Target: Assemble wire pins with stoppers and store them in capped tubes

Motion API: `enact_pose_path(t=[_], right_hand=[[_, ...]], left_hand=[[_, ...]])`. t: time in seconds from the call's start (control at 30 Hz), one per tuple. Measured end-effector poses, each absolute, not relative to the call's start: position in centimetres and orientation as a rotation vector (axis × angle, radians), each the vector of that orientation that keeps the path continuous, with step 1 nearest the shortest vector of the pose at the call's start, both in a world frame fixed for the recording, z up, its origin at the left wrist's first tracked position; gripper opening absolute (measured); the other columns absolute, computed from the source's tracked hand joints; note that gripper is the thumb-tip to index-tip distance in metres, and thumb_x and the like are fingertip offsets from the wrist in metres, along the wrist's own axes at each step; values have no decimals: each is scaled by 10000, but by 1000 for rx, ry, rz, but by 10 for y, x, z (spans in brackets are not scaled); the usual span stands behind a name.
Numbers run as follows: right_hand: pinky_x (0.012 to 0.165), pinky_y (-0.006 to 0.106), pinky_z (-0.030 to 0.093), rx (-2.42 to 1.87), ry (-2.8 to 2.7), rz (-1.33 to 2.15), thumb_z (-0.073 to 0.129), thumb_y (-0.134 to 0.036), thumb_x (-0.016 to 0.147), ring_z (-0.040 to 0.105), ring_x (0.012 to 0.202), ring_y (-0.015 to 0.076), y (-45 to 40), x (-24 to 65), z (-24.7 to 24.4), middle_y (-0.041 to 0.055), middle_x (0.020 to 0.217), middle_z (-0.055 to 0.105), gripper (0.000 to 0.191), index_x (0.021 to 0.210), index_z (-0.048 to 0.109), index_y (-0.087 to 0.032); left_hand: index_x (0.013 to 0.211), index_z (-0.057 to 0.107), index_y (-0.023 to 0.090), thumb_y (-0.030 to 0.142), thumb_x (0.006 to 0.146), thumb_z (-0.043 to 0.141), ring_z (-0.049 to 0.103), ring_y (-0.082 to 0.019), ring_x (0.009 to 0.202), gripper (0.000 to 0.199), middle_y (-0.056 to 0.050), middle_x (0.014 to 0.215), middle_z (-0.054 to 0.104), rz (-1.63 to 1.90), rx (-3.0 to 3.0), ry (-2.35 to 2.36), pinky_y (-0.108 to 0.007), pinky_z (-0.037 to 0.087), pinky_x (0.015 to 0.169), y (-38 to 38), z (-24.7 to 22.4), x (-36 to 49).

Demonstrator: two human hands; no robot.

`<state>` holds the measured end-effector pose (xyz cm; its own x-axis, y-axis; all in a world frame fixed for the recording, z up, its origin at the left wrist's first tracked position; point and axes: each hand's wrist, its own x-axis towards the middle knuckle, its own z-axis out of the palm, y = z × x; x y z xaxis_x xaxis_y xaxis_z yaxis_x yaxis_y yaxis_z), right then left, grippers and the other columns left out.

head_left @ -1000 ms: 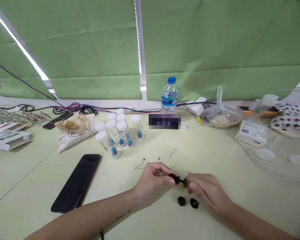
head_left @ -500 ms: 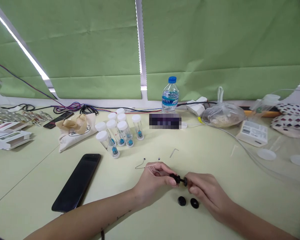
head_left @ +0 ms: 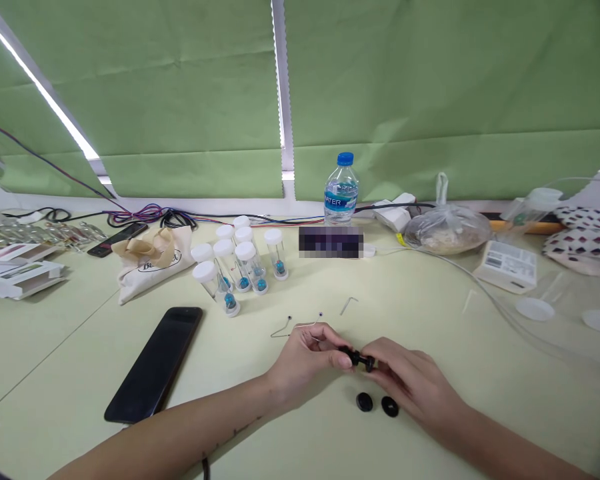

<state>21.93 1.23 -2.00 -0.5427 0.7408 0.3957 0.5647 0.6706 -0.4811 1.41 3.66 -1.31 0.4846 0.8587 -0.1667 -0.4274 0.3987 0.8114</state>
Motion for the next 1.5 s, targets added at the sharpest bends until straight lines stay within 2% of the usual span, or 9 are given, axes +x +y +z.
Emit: enact_pose_path(t=[0.17, 0.5, 0.6, 0.77, 0.9, 1.03, 1.2, 1.37, 1.5], right_hand=[[560, 227, 397, -984, -2307, 433, 361, -234, 994, 537, 603, 120, 10, 219, -17, 0, 743, 582, 143, 961, 499, -220], [513, 245, 311, -946, -2247, 549, 195, -486, 1009, 422, 517, 119, 11, 220, -16, -19, 597, 458, 477, 715, 445, -206], [513, 239, 313, -947, -2236, 543, 251, -395, 1022, 415, 516, 113, 11, 220, -13, -30, 601, 442, 396, 734, 449, -209], [547, 215, 391, -918, -2246, 446, 413, -212, 978, 519, 598, 113, 12, 219, -14, -4, 761, 576, 76, 980, 486, -229], [574, 213, 435, -875, -2208, 378, 387, -214, 990, 581, 656, 125, 13, 218, -17, 9, 790, 616, 101, 1008, 483, -243], [502, 232, 377, -905, -2283, 398, 370, -355, 1000, 489, 524, 120, 11, 218, -15, -18, 651, 553, 218, 872, 488, -224], [567, 219, 427, -838, -2220, 271, 435, -249, 984, 569, 625, 122, 11, 218, -15, 7, 758, 627, 66, 980, 495, -222], [500, 231, 384, -881, -2271, 363, 409, -367, 989, 493, 507, 116, 10, 218, -13, -23, 631, 559, 209, 873, 499, -217], [555, 227, 426, -841, -2217, 232, 423, -219, 982, 567, 616, 126, 11, 216, -14, 8, 741, 619, 90, 949, 506, -225]], left_hand=[[712, 638, 114, 190, 591, 851, 659, -136, 575, 257, -52, 671, 721, 858, 790, 604, -287, 521, 625, 35, -18, 15], [785, 669, 103, 183, 577, 858, 669, -143, 580, 293, -39, 685, 699, 816, 858, 628, -263, 528, 592, 31, -9, 15], [735, 650, 106, 198, 579, 857, 668, -150, 577, 275, -45, 650, 699, 829, 836, 633, -264, 524, 584, 31, -9, 15], [702, 623, 114, 195, 587, 854, 658, -129, 566, 270, -39, 666, 710, 870, 791, 622, -261, 517, 608, 34, -13, 14], [703, 628, 114, 196, 588, 855, 660, -134, 571, 267, -46, 674, 717, 870, 798, 624, -273, 515, 622, 34, -15, 14], [683, 646, 103, 173, 544, 872, 657, -144, 576, 274, -62, 677, 722, 841, 798, 600, -277, 509, 604, 34, -16, 15], [700, 654, 106, 161, 576, 855, 661, -145, 589, 243, -62, 681, 726, 871, 794, 596, -278, 509, 611, 34, -16, 15], [681, 654, 104, 138, 554, 860, 653, -137, 569, 244, -55, 671, 720, 842, 796, 583, -272, 501, 595, 33, -16, 14], [687, 653, 109, 161, 560, 861, 656, -142, 592, 249, -58, 682, 723, 852, 793, 598, -272, 499, 603, 34, -17, 14]])
